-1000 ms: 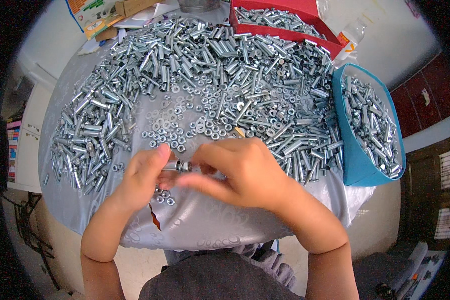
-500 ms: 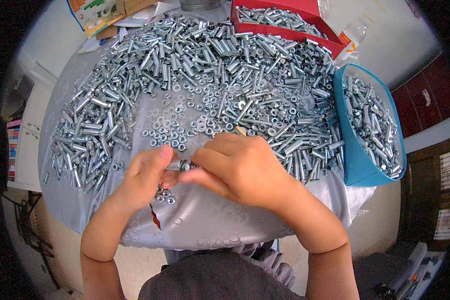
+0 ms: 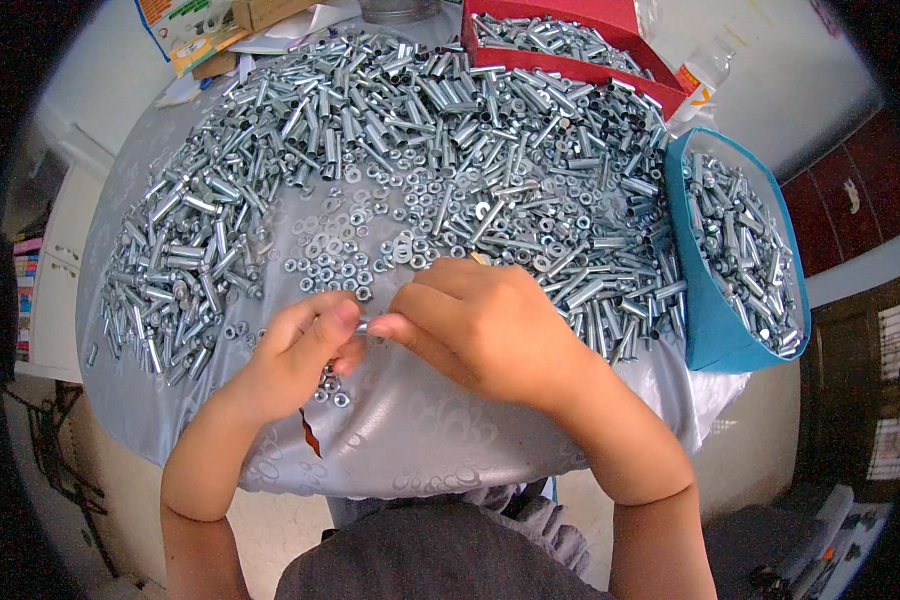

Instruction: The person repeatedly picks up bolts, washers, and nuts from a large pile on a table. They thread the components together by hand, creating small fastener assemblies. The person handles the items one at a time, screwing the nut onto the bolt after placing a washer.

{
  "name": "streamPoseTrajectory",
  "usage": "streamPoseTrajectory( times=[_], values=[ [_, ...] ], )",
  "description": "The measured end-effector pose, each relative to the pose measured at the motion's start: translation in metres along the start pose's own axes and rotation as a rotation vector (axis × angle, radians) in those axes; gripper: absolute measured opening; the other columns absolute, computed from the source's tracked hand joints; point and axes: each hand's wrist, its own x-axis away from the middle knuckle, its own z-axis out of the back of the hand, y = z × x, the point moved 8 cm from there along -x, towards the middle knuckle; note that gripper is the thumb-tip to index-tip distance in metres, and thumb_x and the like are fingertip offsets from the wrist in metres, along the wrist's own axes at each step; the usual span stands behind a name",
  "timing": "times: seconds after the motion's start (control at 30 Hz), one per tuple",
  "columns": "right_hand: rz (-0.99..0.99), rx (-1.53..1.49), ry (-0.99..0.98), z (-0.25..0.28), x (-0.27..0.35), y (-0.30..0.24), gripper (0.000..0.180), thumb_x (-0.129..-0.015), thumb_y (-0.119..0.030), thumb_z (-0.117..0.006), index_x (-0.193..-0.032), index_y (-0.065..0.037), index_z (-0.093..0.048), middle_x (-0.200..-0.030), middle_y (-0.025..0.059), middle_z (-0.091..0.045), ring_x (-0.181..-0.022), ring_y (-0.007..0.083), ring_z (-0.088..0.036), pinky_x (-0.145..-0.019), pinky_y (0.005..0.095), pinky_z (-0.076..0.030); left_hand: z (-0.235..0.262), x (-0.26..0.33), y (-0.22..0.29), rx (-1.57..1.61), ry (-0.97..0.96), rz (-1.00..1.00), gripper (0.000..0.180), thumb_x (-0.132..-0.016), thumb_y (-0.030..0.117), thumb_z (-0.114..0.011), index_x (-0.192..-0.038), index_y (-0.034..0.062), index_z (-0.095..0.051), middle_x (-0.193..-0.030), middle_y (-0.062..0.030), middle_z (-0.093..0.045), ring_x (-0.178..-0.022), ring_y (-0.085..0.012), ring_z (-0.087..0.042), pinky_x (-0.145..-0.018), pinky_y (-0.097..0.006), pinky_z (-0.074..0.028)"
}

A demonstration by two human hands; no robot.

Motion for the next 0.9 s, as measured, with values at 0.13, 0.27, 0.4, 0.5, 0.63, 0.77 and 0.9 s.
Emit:
streamPoseTrajectory(
  times=[0.13,0.27,0.4,0.5,0.63,0.77,0.9],
  values=[
    [0.061,-0.046,0.065,0.005,-0.003,-0.002,0.025,-0.069,-0.017,-0.069,-0.088,-0.003,-0.059,-0.076,0.01,-0.058,-0.064,0.0252,-0.058,-0.056,0.0303,-0.047,-0.001,0.0,0.004,0.013,-0.015,-0.029,0.038,-0.09,0.04,-0.041,-0.08,0.0051,-0.051,-0.066,0.0041,-0.041,-0.063,-0.0041,-0.038,-0.057,-0.019,-0.032],
    [0.02,0.035,-0.057,-0.003,0.001,0.0,0.028,-0.068,-0.019,-0.07,-0.088,-0.002,-0.059,-0.073,0.0099,-0.058,-0.062,0.0252,-0.057,-0.055,0.0303,-0.047,-0.001,0.001,0.002,-0.023,-0.053,-0.051,0.04,-0.091,0.041,-0.04,-0.08,0.0043,-0.051,-0.066,0.0034,-0.042,-0.064,-0.0045,-0.039,-0.058,-0.019,-0.033],
    [0.019,-0.13,0.037,0.001,-0.005,-0.004,0.028,-0.067,-0.019,-0.071,-0.086,-0.002,-0.059,-0.071,0.0098,-0.058,-0.06,0.0249,-0.056,-0.052,0.0316,-0.045,-0.004,0.001,0.002,-0.006,-0.047,-0.055,0.04,-0.091,0.04,-0.039,-0.081,0.0041,-0.051,-0.067,0.0025,-0.042,-0.065,-0.0053,-0.04,-0.059,-0.02,-0.034],
    [0.011,-0.067,-0.049,-0.003,-0.001,-0.001,0.029,-0.065,-0.02,-0.072,-0.085,-0.002,-0.06,-0.07,0.0098,-0.058,-0.058,0.0247,-0.056,-0.05,0.0313,-0.043,-0.005,0.001,-0.001,-0.032,-0.059,-0.033,0.039,-0.091,0.04,-0.039,-0.082,0.0042,-0.051,-0.067,0.0022,-0.042,-0.065,-0.0057,-0.04,-0.06,-0.02,-0.034],
    [0.094,-0.045,0.053,0.001,-0.002,-0.004,0.028,-0.071,-0.026,-0.067,-0.089,-0.006,-0.06,-0.067,0.0073,-0.058,-0.058,0.0241,-0.057,-0.051,0.0318,-0.044,-0.004,0.002,0.001,-0.027,-0.04,-0.02,0.039,-0.091,0.041,-0.039,-0.083,0.0042,-0.051,-0.068,0.0026,-0.042,-0.066,-0.0054,-0.04,-0.06,-0.019,-0.034],
    [0.081,0.104,-0.119,-0.002,0.003,-0.003,0.027,-0.074,-0.027,-0.063,-0.091,-0.007,-0.059,-0.069,0.006,-0.057,-0.057,0.0237,-0.056,-0.051,0.032,-0.045,-0.004,0.005,0.004,-0.086,-0.063,-0.05,0.039,-0.091,0.04,-0.04,-0.084,0.0043,-0.051,-0.068,0.0037,-0.041,-0.064,-0.0044,-0.038,-0.059,-0.019,-0.034],
    [0.013,-0.031,0.053,0.006,-0.003,0.0,0.024,-0.074,-0.026,-0.063,-0.089,-0.007,-0.058,-0.07,0.0057,-0.056,-0.057,0.023,-0.056,-0.051,0.0313,-0.044,-0.003,0.005,0.0,-0.012,-0.027,-0.006,0.036,-0.091,0.037,-0.041,-0.084,0.004,-0.052,-0.066,0.0048,-0.04,-0.063,-0.0031,-0.036,-0.056,-0.019,-0.031]
  ],
)
